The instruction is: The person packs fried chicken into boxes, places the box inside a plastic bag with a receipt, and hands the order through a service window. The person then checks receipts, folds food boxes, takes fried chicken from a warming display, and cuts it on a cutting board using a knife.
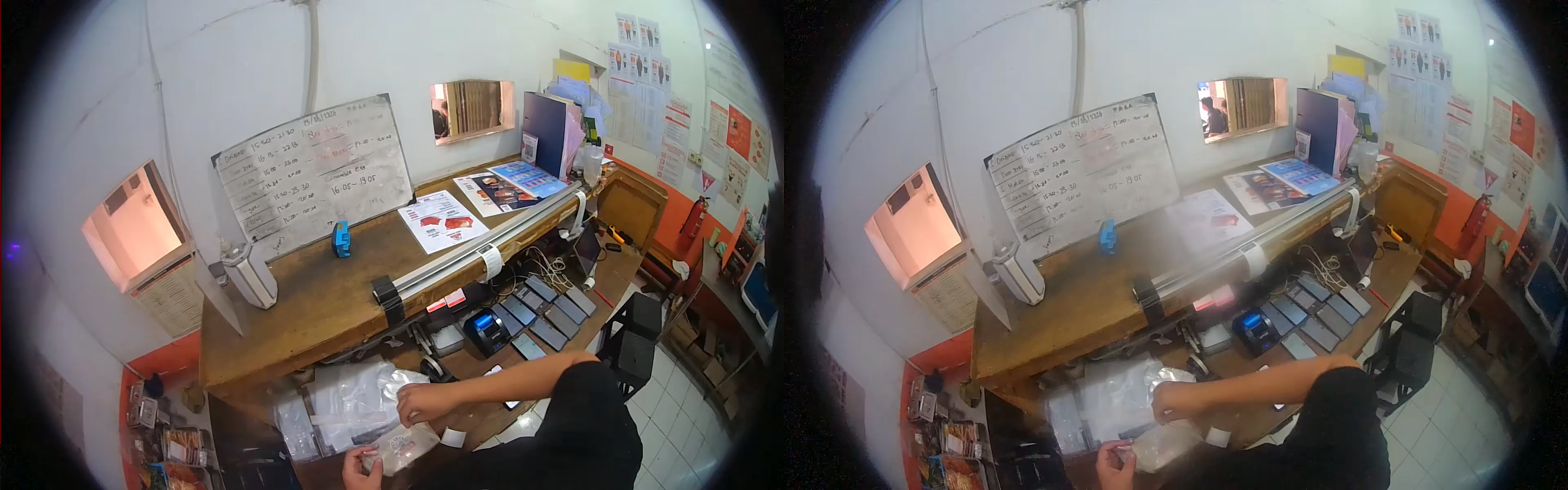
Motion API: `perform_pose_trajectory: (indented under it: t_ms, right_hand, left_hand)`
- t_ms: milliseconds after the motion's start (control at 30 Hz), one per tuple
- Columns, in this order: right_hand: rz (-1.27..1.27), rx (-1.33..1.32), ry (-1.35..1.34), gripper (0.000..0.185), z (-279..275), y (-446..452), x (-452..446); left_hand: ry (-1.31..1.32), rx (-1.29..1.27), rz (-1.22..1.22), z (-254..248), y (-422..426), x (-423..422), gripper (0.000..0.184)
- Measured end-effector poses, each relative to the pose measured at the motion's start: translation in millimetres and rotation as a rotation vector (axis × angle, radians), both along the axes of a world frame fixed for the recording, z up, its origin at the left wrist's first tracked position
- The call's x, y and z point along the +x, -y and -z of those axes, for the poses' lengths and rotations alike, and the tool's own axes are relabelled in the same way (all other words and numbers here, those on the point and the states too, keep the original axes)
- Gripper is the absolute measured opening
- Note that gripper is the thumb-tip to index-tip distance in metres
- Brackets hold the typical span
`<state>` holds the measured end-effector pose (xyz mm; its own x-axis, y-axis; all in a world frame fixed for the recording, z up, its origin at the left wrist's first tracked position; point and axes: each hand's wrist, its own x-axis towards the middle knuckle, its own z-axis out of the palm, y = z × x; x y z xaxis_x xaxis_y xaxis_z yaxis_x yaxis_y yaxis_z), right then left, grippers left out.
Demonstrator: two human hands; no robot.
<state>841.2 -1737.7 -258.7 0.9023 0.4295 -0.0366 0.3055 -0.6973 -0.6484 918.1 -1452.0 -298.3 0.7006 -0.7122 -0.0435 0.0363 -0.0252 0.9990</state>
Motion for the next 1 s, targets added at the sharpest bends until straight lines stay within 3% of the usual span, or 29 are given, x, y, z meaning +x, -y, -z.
perform_pose_trajectory:
  t_ms: [33,100,133,167,233,333,400,500,700,800,867,900,933,1000]
  right_hand:
    - [-0.004,0.004,0.01,0.026,4.5,6.5,-12.7]
    - [0.327,0.318,0.369,0.072,20.4,18.4,-45.3]
    - [0.445,0.308,0.254,0.118,47.6,30.3,-55.9]
    - [0.439,0.31,0.259,0.118,80.3,34.2,-56.8]
    - [0.427,0.442,0.188,0.136,140.2,31.6,-62.6]
    - [0.337,0.426,0.067,0.139,161.5,-0.6,-37.1]
    - [0.309,0.332,0.185,0.137,165.2,-22.6,-13.0]
    - [0.15,0.127,-0.047,0.118,167.0,-34.6,8.2]
    - [0.037,0.158,-0.037,0.098,151.0,-44.2,-8.1]
    - [0.045,0.17,-0.008,0.088,142.6,-45.0,-13.6]
    - [0.139,0.21,-0.03,0.072,173.9,-49.6,2.5]
    - [0.232,0.249,-0.046,0.056,188.7,-50.3,8.5]
    - [0.236,0.232,-0.053,0.056,192.4,-48.2,9.5]
    - [0.235,0.593,-0.027,0.022,194.8,-44.1,12.2]
  left_hand:
    - [0.01,0.004,-0.004,-0.2,-2.2,-2.1,0.036]
    - [0.801,0.216,-0.172,-3.2,-7.3,-11.2,0.049]
    - [0.802,0.038,-0.114,3.8,-13.5,-4.4,0.063]
    - [0.718,0.034,-0.134,8.1,-11.0,-4.5,0.062]
    - [0.53,0.085,-0.216,20.5,3.5,-8.5,0.061]
    - [0.436,0.125,-0.3,46.6,32.1,-14.0,0.058]
    - [0.435,0.15,-0.331,66.3,53.1,-16.9,0.056]
    - [0.432,0.175,-0.37,101.4,69.1,-17.0,0.053]
    - [0.47,0.246,-0.444,187.0,48.7,-17.4,0.049]
    - [0.623,0.258,-0.481,251.4,27.3,-7.1,0.046]
    - [0.12,0.1,-0.456,249.2,17.6,-18.4,0.045]
    - [0.073,0.115,-0.45,247.7,23.7,-20.5,0.045]
    - [0.118,0.16,-0.435,236.9,35.6,-23.0,0.044]
    - [0.219,0.228,-0.404,216.4,57.8,-23.0,0.043]
